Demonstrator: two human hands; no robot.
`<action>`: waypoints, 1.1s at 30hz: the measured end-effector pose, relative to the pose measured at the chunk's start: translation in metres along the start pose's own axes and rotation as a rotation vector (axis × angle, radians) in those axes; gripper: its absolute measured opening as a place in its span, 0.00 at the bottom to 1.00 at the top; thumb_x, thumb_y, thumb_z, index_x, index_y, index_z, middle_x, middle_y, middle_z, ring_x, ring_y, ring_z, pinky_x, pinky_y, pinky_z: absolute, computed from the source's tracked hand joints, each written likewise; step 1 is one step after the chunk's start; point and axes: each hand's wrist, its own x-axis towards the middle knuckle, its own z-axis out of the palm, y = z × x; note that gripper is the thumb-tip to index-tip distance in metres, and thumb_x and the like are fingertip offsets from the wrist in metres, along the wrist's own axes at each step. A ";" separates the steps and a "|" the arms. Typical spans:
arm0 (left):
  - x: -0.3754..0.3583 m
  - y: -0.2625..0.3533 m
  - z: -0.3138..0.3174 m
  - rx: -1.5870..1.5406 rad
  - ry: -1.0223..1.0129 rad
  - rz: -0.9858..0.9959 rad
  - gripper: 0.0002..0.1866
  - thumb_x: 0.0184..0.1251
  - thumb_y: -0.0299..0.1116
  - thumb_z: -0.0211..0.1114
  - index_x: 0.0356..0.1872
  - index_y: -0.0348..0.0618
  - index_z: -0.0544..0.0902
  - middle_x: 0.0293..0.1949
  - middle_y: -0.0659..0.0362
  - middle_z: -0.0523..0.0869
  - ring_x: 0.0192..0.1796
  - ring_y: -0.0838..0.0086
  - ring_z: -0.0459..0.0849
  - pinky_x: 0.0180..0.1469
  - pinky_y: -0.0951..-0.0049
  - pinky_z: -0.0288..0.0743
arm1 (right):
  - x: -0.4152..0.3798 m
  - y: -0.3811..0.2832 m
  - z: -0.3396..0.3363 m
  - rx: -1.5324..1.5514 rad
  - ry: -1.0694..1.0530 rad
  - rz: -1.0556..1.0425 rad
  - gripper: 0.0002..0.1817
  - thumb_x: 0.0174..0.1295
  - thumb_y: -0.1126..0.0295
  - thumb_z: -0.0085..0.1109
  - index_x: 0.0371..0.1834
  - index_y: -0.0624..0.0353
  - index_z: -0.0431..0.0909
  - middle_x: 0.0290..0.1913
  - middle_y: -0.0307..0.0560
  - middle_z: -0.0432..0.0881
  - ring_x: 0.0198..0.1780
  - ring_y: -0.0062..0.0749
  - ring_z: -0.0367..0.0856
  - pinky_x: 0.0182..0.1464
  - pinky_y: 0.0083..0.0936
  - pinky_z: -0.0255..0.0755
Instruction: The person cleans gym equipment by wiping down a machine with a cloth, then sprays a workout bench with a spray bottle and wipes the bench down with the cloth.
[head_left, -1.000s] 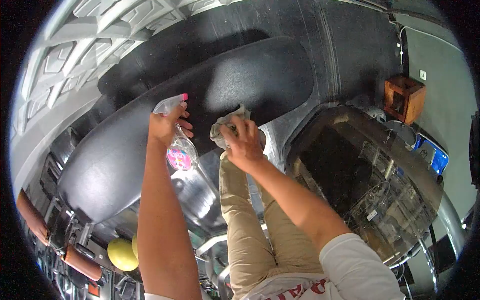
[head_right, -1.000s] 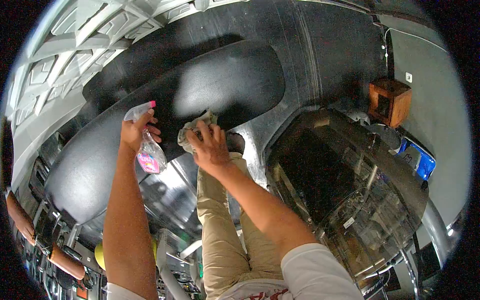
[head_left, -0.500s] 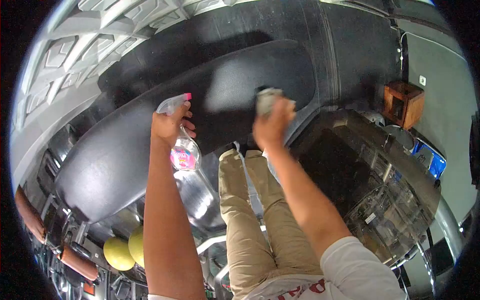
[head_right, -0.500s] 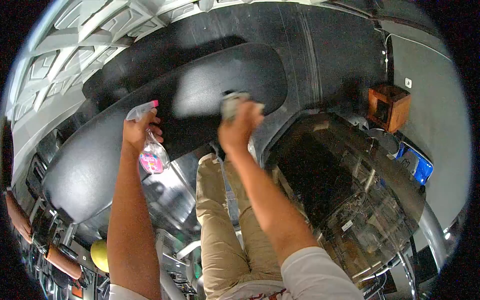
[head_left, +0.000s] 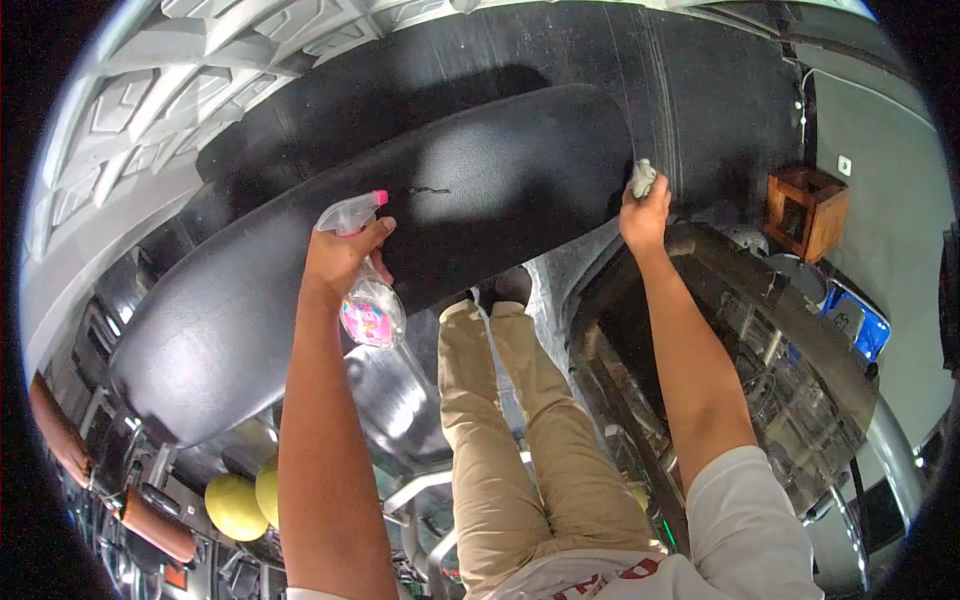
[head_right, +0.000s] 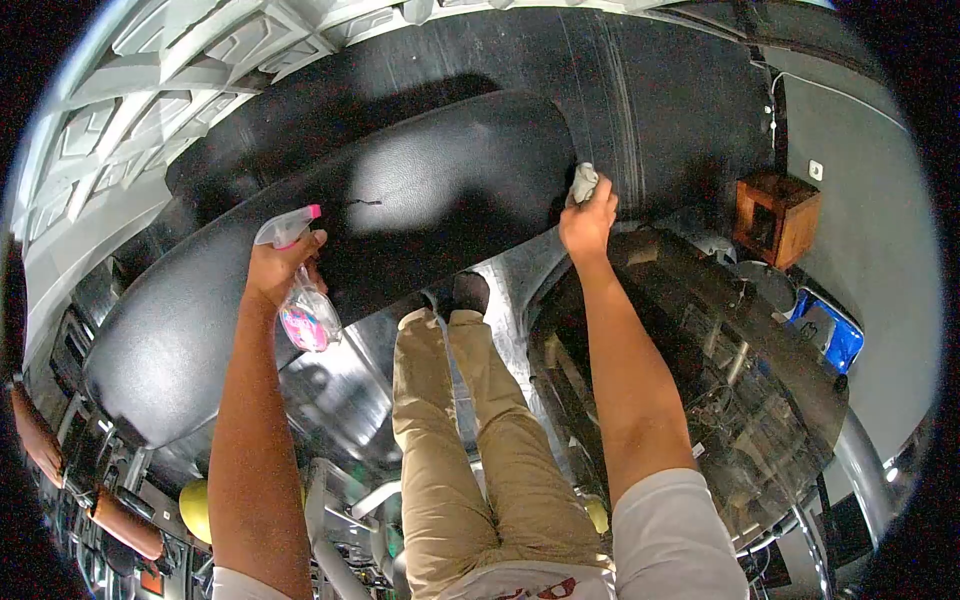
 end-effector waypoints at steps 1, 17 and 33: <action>-0.002 0.002 0.001 0.016 0.012 -0.003 0.18 0.58 0.33 0.77 0.43 0.30 0.83 0.22 0.58 0.81 0.16 0.69 0.81 0.18 0.64 0.80 | -0.004 -0.005 0.001 -0.004 0.030 -0.006 0.36 0.51 0.79 0.59 0.67 0.53 0.62 0.58 0.66 0.68 0.57 0.68 0.68 0.61 0.56 0.64; 0.000 0.002 -0.001 0.033 0.033 -0.044 0.14 0.60 0.33 0.75 0.34 0.33 0.81 0.22 0.56 0.81 0.16 0.67 0.82 0.18 0.64 0.80 | -0.086 -0.093 0.007 -0.219 -0.365 -0.764 0.40 0.37 0.79 0.70 0.61 0.39 0.76 0.64 0.48 0.69 0.60 0.50 0.68 0.57 0.47 0.62; 0.002 -0.004 0.003 -0.054 0.070 -0.022 0.12 0.62 0.33 0.73 0.36 0.35 0.80 0.23 0.55 0.80 0.16 0.66 0.81 0.17 0.62 0.80 | -0.098 -0.083 0.015 -0.126 -0.240 -0.404 0.38 0.41 0.77 0.70 0.63 0.53 0.72 0.64 0.60 0.68 0.60 0.62 0.66 0.58 0.53 0.65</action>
